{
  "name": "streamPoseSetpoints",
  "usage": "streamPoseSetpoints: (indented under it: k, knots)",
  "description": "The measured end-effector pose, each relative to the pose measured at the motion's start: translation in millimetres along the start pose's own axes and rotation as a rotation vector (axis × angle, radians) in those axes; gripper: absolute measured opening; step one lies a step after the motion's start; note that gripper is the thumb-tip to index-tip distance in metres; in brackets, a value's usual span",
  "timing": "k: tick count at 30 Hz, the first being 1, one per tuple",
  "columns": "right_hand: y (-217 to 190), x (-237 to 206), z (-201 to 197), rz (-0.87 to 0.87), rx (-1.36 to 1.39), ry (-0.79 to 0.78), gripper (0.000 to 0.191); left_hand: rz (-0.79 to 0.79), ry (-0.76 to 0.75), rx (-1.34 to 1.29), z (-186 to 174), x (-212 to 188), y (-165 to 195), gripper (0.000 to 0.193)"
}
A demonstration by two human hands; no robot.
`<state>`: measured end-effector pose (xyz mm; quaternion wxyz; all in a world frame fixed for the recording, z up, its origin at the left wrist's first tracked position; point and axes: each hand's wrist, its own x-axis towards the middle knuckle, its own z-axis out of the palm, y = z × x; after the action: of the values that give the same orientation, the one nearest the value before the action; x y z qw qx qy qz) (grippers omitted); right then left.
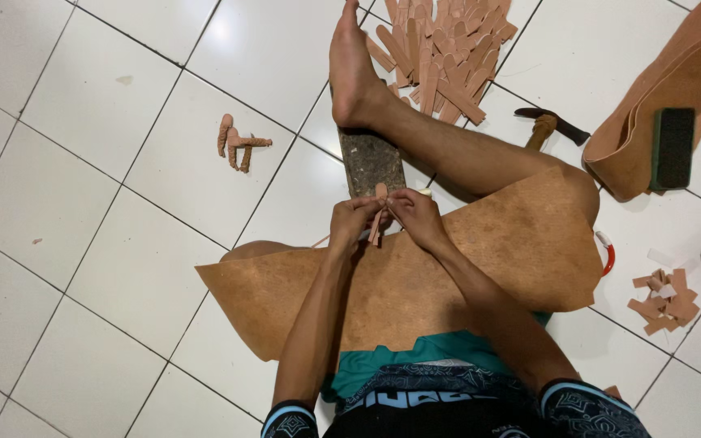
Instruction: The person sits on the floor and assembles small tan-colored craft pieces by hand. They repeatedly pick up pieces, apply glue from a small tube, and press them together to form small structures.
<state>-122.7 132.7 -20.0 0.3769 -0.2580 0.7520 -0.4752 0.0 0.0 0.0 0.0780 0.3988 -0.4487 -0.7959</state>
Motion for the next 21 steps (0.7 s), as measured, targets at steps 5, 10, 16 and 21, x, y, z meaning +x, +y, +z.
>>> streamPoseSetpoints:
  k: [5, 10, 16, 21]
  knots:
    - [-23.1, 1.3, -8.5, 0.156, 0.016, -0.104, 0.031, -0.01, 0.134, 0.248, 15.9, -19.9, 29.4, 0.023]
    - [-20.7, 2.5, -3.9, -0.032, -0.142, 0.021, 0.028, -0.001, 0.197, 0.405, 23.2, -27.3, 42.1, 0.022]
    - [-16.1, 6.4, -4.0, -0.02, -0.152, 0.027, 0.028, 0.036, 0.139, 0.458, 6.2, -1.1, 23.3, 0.027]
    - [-21.0, 2.1, -2.8, -0.158, -0.204, 0.082, 0.031, -0.113, 0.054, 0.119, 8.5, 13.9, 10.1, 0.022]
